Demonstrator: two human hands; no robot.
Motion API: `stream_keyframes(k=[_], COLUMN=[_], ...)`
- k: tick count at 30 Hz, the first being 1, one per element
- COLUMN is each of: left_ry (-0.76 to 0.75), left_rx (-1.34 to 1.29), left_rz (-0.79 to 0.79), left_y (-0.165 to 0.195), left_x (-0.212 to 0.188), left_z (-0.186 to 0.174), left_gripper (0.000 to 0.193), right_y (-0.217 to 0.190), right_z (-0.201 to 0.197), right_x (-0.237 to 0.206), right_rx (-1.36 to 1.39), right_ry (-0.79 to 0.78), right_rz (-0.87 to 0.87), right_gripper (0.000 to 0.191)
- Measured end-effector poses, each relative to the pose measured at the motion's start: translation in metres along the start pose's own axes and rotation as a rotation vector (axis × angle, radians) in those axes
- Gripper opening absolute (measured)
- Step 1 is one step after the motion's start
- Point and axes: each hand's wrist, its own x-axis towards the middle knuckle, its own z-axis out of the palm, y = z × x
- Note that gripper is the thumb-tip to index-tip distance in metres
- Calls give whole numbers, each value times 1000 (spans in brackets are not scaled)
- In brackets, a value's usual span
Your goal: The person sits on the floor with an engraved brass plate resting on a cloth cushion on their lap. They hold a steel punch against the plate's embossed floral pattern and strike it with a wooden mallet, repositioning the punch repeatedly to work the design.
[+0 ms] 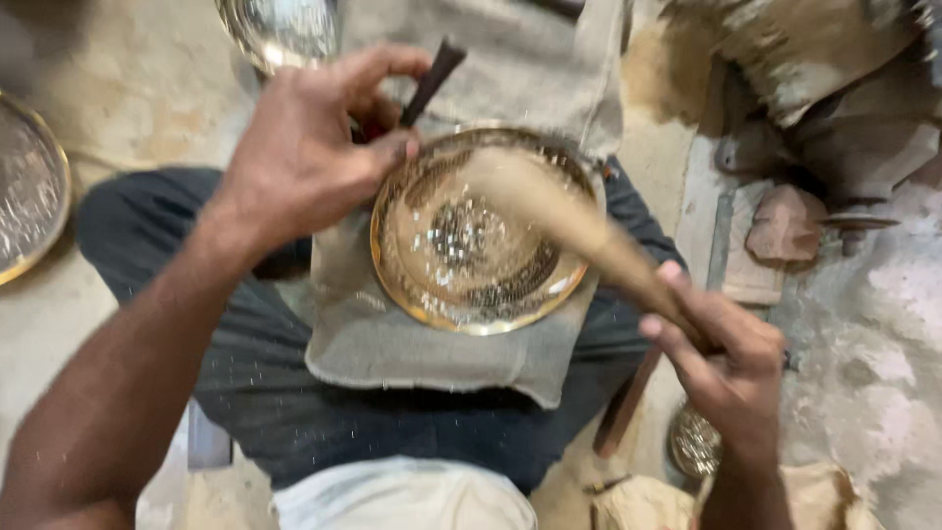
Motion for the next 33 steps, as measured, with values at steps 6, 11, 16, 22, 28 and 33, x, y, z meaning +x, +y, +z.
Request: stream_keyframes(k=[6,11,16,22,28,33], left_ry=[-1,-10,-53,1,-48,-4], left_rx=[-15,-71,-58,-10,-80,-67], left_rz=[8,-12,-90,66,-29,82], left_y=[3,8,7,4,8,10], left_x=[4,4,6,5,6,9], left_z=[-4,-9,-7,-9,-11,-12], left_gripper=[45,49,43,48,43,47], right_y=[5,13,9,-6,-9,7], right_z=[5,6,1,-10,-14,-13], right_x=[-5,1,4,12,20,21], right_rx=[210,95,-70,-58,127,-11], right_ry=[-159,-323,-196,-185,-248,-330], right_rz=[-210,-107,-130,-42,-135,-288], right_gripper=[34,41,53,51,38,46])
